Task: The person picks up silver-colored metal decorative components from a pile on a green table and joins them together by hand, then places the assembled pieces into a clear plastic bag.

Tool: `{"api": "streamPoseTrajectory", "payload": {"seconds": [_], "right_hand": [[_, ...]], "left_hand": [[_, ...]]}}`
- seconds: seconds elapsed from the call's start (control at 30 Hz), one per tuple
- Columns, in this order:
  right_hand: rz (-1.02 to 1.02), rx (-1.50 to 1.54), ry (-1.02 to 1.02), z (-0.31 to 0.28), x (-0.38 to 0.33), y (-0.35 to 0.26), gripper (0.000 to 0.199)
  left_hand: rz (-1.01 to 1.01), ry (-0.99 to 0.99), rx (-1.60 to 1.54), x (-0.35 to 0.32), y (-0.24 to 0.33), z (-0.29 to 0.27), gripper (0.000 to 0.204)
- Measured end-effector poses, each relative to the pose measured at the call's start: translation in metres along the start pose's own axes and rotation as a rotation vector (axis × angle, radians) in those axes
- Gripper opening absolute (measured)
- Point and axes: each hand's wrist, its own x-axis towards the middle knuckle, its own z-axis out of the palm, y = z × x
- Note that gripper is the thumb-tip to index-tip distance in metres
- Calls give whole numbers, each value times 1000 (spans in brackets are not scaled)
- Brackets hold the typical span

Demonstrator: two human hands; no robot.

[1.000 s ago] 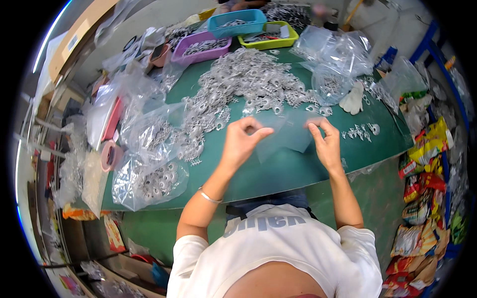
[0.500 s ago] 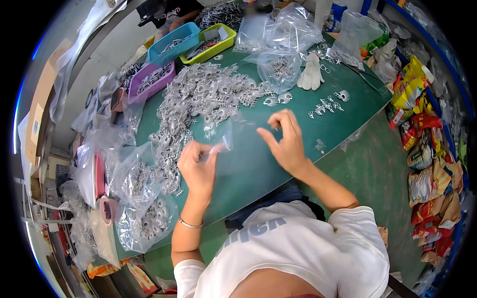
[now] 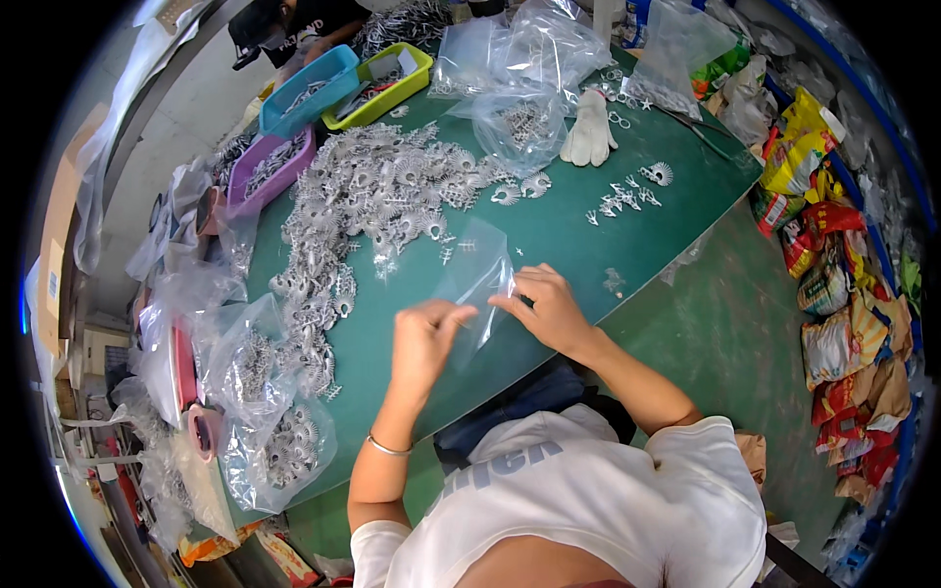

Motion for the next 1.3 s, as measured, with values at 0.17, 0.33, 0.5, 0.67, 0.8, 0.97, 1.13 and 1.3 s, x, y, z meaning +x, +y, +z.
{"api": "streamPoseTrajectory", "payload": {"seconds": [0.17, 0.33, 0.5, 0.67, 0.8, 0.97, 1.13, 1.3], "right_hand": [[-23, -190, -160, -21, -18, 20, 21], [117, -216, 196, -66, -5, 64, 64], [182, -686, 212, -103, 10, 143, 81], [223, -720, 57, -97, 10, 161, 59], [174, -478, 14, -93, 6, 140, 62], [74, -650, -44, -85, 9, 124, 61], [10, -482, -14, -75, 7, 128, 35], [29, -490, 23, -72, 7, 122, 24]], "left_hand": [[220, 480, 247, 7, -9, 16, 7], [279, 570, 233, 1, -18, 38, 8], [242, 563, 191, 2, -16, 47, 9], [193, 561, 172, -2, -19, 51, 8], [154, 544, 167, -9, -21, 50, 8], [156, 541, 156, -13, -20, 52, 9], [175, 545, 173, -17, -16, 53, 10], [193, 540, 157, -24, -14, 55, 11]]}}
